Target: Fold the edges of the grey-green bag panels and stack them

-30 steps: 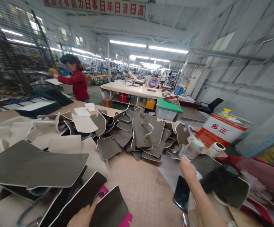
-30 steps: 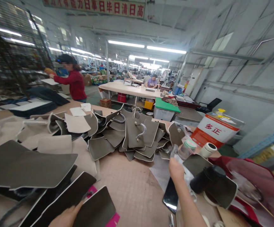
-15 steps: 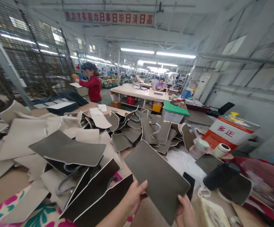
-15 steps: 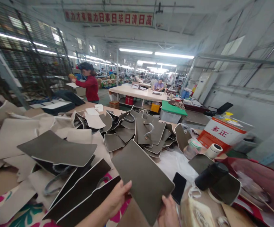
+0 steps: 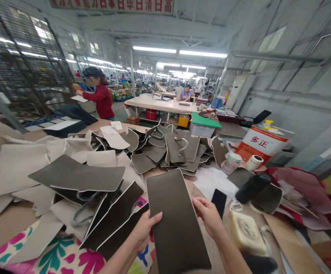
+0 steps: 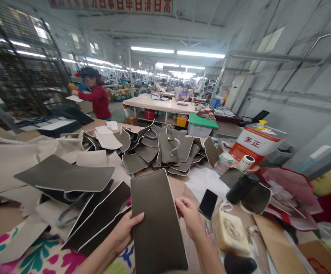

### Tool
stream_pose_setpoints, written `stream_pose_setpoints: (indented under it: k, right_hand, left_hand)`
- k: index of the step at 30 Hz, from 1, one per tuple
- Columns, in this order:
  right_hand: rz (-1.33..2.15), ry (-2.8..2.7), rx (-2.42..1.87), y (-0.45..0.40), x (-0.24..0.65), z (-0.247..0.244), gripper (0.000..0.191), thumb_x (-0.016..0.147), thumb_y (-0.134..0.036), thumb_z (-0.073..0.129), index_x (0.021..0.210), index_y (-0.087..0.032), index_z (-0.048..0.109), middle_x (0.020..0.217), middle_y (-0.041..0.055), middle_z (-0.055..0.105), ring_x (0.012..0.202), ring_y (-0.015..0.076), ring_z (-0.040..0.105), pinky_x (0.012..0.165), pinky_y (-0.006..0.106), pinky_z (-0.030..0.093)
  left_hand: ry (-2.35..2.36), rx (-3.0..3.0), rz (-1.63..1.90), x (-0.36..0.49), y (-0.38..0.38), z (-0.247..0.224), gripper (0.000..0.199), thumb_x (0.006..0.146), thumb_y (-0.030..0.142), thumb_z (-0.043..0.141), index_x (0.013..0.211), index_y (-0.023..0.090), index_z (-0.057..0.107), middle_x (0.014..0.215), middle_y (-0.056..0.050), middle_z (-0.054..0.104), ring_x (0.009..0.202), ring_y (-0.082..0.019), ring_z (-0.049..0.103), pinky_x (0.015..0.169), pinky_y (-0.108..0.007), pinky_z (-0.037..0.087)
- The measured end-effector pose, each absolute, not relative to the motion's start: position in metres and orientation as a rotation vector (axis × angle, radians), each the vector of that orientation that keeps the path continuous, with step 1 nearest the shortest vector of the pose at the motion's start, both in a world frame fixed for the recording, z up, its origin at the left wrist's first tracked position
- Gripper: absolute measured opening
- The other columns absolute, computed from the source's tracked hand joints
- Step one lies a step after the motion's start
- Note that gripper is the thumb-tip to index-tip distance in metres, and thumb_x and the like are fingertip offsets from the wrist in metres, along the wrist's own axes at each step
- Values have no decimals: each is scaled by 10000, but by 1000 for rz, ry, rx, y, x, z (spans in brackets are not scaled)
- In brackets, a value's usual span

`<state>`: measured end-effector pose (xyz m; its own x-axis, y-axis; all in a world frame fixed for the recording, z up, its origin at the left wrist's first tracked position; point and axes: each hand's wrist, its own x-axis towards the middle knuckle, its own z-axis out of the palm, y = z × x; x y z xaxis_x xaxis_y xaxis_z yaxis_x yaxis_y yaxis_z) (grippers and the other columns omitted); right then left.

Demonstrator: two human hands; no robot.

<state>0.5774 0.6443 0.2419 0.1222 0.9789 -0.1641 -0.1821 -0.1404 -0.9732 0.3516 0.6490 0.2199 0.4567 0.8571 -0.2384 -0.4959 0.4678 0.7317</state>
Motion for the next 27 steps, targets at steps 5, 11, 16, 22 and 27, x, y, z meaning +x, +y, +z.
stream_pose_setpoints:
  k: [5, 11, 16, 22, 27]
  right_hand:
    - [1282, -1079, -1306, 643, 573, 249, 306, 704, -445, 618, 663, -142, 614, 576, -19, 541, 507, 83, 448, 471, 200, 335]
    - [1241, -1269, -1387, 643, 579, 258, 349, 730, -469, 563, 629, -136, 595, 561, -14, 524, 509, 93, 470, 469, 210, 368]
    - [1368, -1188, -1378, 644, 582, 254, 313, 692, -438, 601, 599, -148, 528, 519, -35, 496, 458, 74, 446, 444, 199, 347]
    - [1384, -1079, -1406, 648, 579, 240, 267, 653, -386, 596, 593, -168, 456, 484, -65, 451, 422, 53, 403, 416, 180, 294]
    - [1240, -1143, -1556, 650, 554, 203, 230, 620, -371, 533, 540, -189, 417, 419, -81, 394, 385, 66, 386, 387, 193, 294]
  left_hand:
    - [661, 622, 898, 349, 648, 214, 362, 747, 220, 635, 1070, 87, 541, 1020, -154, 657, 938, -288, 615, 876, -439, 458]
    - [685, 619, 885, 352, 648, 212, 375, 737, 229, 643, 1071, 97, 535, 1003, -147, 663, 919, -286, 622, 875, -445, 453]
    - [682, 698, 841, 352, 651, 204, 409, 732, 283, 633, 1085, 111, 521, 1019, -155, 651, 935, -292, 612, 870, -445, 446]
    - [1279, 1361, 1131, 362, 663, 202, 571, 649, 270, 646, 1182, 180, 462, 1235, -112, 500, 1219, -297, 362, 1018, -451, 252]
    - [1237, 1588, 866, 397, 666, 202, 165, 742, 311, 519, 773, 182, 617, 800, -37, 633, 808, -209, 571, 768, -319, 424]
